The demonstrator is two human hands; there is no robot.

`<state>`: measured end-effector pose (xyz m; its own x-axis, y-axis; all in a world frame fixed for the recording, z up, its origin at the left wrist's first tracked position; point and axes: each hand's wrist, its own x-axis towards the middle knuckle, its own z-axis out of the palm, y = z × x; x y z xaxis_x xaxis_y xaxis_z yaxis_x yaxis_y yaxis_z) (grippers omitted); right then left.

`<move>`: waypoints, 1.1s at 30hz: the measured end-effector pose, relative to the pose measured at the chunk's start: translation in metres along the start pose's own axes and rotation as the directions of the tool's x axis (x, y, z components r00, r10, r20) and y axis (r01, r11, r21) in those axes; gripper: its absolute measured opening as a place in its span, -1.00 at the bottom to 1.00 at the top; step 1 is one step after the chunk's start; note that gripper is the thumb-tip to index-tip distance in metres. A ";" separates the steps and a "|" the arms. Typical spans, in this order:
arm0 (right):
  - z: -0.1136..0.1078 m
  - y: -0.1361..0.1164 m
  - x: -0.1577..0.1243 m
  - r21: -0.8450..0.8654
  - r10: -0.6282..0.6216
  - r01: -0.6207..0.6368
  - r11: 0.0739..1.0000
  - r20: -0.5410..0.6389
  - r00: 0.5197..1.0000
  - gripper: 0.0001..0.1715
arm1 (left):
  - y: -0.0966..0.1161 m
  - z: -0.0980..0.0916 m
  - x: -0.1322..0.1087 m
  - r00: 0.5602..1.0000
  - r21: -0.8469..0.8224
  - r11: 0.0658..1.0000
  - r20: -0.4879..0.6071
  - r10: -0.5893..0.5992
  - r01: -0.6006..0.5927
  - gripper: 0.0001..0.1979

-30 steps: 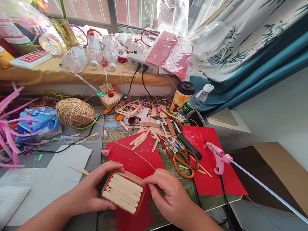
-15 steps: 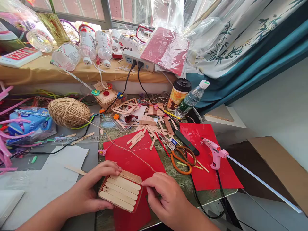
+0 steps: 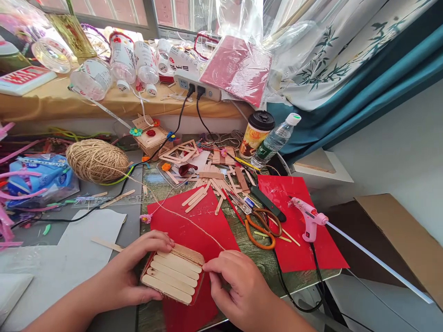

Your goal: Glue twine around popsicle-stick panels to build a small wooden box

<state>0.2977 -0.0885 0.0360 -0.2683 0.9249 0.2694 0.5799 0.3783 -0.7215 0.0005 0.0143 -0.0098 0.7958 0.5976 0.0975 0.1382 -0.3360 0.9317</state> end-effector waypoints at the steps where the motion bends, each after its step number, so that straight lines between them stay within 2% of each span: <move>1: 0.000 0.000 -0.001 -0.006 -0.005 0.005 1.000 -0.002 1.000 -0.68 | 0.000 0.000 -0.001 1.000 0.001 1.000 -0.001 -0.010 0.010 -0.27; 6: 0.001 0.003 -0.003 -0.028 -0.010 0.010 1.000 0.005 1.000 -0.69 | 0.000 0.000 -0.005 0.998 0.017 0.998 -0.028 -0.059 0.060 -0.17; 13: 0.000 0.001 -0.003 -0.088 -0.026 0.029 0.996 0.028 0.999 -0.65 | -0.001 0.001 -0.001 1.000 -0.041 0.999 0.016 0.001 -0.001 -0.30; 16: 0.000 -0.001 -0.002 -0.086 -0.007 0.015 0.996 0.096 0.995 -0.46 | 0.000 0.001 0.000 0.999 -0.056 0.998 0.032 0.015 -0.013 -0.32; 18: 0.001 -0.002 0.000 -0.102 -0.032 0.049 0.994 0.169 0.985 -0.31 | 0.000 0.001 0.000 0.999 -0.052 0.999 0.038 0.002 0.000 -0.33; 20: 0.001 -0.002 0.003 -0.129 -0.060 0.089 0.988 0.217 0.974 -0.24 | 0.001 0.000 -0.001 0.999 -0.050 0.999 0.041 -0.006 0.008 -0.33; 33: 0.002 -0.003 0.003 -0.193 -0.084 0.136 0.972 0.256 0.963 -0.28 | 0.004 -0.001 0.000 0.999 -0.019 1.000 0.036 0.003 -0.003 -0.33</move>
<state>0.2940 -0.0867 0.0378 -0.5044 0.8491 0.1566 0.6752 0.5009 -0.5415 0.0003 0.0134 -0.0059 0.8169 0.5700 0.0879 0.1248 -0.3236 0.9379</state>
